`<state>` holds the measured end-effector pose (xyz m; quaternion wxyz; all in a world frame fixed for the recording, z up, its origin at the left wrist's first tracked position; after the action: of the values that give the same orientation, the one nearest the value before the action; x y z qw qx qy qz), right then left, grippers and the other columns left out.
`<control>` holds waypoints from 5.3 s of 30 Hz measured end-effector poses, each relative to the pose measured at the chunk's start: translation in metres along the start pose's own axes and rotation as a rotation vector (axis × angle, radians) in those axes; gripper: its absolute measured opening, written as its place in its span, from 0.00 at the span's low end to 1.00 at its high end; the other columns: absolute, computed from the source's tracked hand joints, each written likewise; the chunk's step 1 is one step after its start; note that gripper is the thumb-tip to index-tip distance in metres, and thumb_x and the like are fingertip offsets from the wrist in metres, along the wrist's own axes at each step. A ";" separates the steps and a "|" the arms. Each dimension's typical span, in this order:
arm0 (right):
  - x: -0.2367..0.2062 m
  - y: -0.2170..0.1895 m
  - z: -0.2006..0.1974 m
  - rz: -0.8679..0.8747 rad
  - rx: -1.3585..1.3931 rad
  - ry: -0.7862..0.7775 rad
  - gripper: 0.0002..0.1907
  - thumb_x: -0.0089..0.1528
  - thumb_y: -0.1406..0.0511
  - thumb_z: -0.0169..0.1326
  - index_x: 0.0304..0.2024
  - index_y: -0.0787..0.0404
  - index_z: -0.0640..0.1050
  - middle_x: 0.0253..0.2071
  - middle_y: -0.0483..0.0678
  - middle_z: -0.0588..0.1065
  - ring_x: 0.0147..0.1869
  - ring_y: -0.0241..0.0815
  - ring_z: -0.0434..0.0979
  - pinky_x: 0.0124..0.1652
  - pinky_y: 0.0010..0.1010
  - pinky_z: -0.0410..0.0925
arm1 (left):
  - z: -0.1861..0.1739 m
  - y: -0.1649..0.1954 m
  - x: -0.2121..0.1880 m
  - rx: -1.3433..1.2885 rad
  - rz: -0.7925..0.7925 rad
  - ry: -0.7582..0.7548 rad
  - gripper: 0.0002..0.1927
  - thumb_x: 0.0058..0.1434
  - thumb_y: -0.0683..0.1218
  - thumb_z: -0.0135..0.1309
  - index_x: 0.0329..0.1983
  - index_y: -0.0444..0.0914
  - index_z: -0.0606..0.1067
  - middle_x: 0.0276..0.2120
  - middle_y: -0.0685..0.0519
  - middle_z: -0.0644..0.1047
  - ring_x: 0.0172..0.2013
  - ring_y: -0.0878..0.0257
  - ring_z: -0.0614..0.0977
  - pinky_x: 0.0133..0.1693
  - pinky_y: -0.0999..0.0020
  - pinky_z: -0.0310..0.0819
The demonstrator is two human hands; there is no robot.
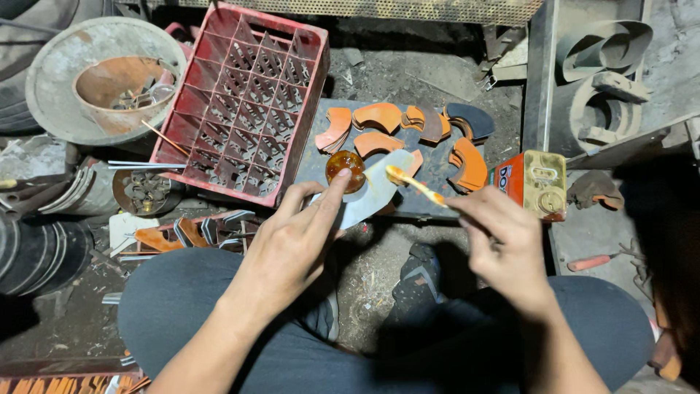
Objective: The person sits on the floor and uses a small brush to apply a brown liquid coating to a curved metal part. They repeatedly dip the brush into a small container and spread the substance over the surface of the part.
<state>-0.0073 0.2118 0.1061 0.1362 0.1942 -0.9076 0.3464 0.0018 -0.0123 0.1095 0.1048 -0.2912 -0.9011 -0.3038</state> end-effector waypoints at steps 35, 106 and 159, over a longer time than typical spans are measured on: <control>-0.005 -0.002 0.005 -0.032 -0.049 0.203 0.17 0.57 0.81 0.52 0.47 0.67 0.80 0.37 0.55 0.76 0.40 0.49 0.78 0.41 0.34 0.71 | -0.013 0.009 -0.004 -0.039 0.036 0.164 0.39 0.57 0.38 0.62 0.71 0.30 0.61 0.42 0.41 0.79 0.52 0.43 0.76 0.49 0.53 0.73; -0.053 0.120 0.094 0.646 0.734 -0.430 0.06 0.59 0.67 0.62 0.35 0.66 0.82 0.25 0.37 0.71 0.30 0.27 0.65 0.31 0.24 0.59 | 0.030 0.027 0.040 0.230 0.319 -0.137 0.11 0.54 0.44 0.55 0.40 0.43 0.82 0.47 0.45 0.75 0.64 0.46 0.69 0.69 0.40 0.50; -0.016 0.019 0.040 0.172 -0.336 0.026 0.11 0.66 0.64 0.55 0.30 0.61 0.76 0.29 0.54 0.74 0.32 0.59 0.75 0.32 0.47 0.66 | 0.026 -0.013 0.023 0.449 -0.022 0.064 0.10 0.53 0.41 0.56 0.37 0.35 0.81 0.40 0.40 0.77 0.55 0.47 0.74 0.68 0.40 0.48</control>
<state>-0.0059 0.2019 0.0605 0.1484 0.0858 -0.9641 0.2027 -0.0248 0.0055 0.0907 0.1924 -0.2406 -0.9455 -0.1058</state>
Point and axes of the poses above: each hand's wrist, its own x-axis towards the middle knuckle, its own z-axis out of the palm, y = z × x, the point moved 10 cm from there along x, towards the middle knuckle
